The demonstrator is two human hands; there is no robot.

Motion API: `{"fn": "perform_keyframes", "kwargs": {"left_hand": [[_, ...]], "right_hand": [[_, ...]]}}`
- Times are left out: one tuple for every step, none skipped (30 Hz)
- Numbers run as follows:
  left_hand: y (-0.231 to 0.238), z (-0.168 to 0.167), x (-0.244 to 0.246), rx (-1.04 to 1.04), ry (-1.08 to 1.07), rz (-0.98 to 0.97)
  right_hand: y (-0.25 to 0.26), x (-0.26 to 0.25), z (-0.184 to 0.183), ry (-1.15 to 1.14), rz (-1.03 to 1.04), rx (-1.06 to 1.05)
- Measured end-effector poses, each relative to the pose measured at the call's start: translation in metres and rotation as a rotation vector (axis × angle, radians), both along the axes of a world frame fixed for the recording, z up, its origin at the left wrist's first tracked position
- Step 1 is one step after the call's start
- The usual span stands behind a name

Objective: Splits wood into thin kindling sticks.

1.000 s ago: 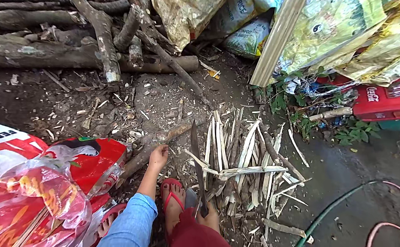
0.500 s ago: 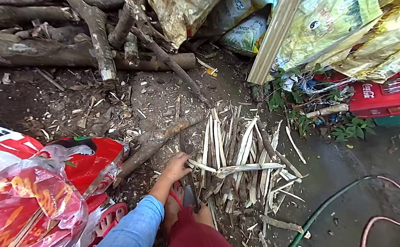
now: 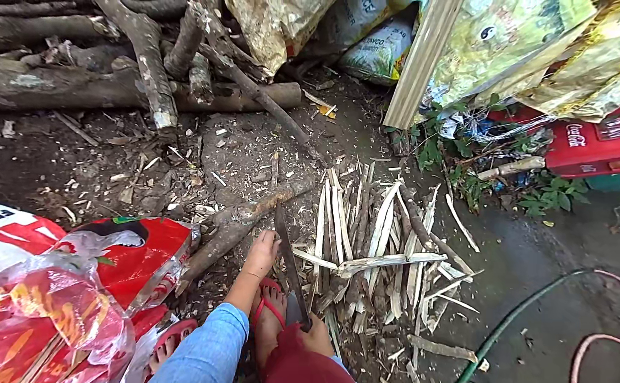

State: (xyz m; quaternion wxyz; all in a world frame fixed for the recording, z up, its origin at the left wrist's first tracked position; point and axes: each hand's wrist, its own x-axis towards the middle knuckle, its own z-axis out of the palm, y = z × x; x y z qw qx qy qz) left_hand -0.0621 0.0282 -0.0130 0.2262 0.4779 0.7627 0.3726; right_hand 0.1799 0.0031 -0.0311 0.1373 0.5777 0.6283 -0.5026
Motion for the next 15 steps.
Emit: {"fn": "perform_keyframes", "kwargs": {"left_hand": [[0.000,0.002,0.000,0.015,0.003,0.005],[0.001,0.004,0.000,0.031,0.002,0.014],[0.002,0.006,0.000,0.038,-0.003,0.024],[0.003,0.007,-0.002,0.026,-0.013,0.030],[0.004,0.006,-0.004,0.008,-0.025,0.038],[0.003,0.006,-0.006,-0.017,-0.042,0.052],[0.002,0.004,-0.009,-0.039,-0.059,0.078],[0.000,0.003,-0.011,-0.068,-0.079,0.099],[-0.003,0.001,-0.012,-0.095,-0.097,0.112],[-0.007,-0.001,-0.013,-0.108,-0.111,0.120],[-0.010,-0.004,-0.012,-0.108,-0.121,0.125],[-0.013,-0.006,-0.010,-0.105,-0.121,0.126],[-0.013,-0.007,-0.008,-0.101,-0.115,0.123],[-0.013,-0.008,-0.005,-0.098,-0.106,0.115],[-0.011,-0.006,-0.003,-0.107,-0.101,0.097]], "right_hand": [[0.000,-0.001,0.004,-0.031,0.006,0.013],[0.001,-0.002,0.008,-0.051,0.005,0.015],[0.002,-0.003,0.009,-0.044,-0.007,0.012],[0.003,-0.003,0.010,-0.018,-0.027,-0.004],[0.004,-0.003,0.010,0.028,-0.054,-0.030],[0.004,-0.002,0.009,0.076,-0.078,-0.057],[0.005,0.000,0.009,0.113,-0.093,-0.080],[0.004,0.001,0.009,0.137,-0.095,-0.086],[0.003,0.002,0.010,0.145,-0.086,-0.074],[0.002,0.002,0.013,0.132,-0.070,-0.050],[0.000,0.001,0.017,0.097,-0.050,-0.022],[-0.002,-0.001,0.021,0.054,-0.036,0.002],[-0.003,-0.001,0.025,0.011,-0.031,0.029],[-0.004,-0.001,0.029,-0.024,-0.031,0.068],[-0.005,0.000,0.033,-0.049,-0.036,0.107]]}}
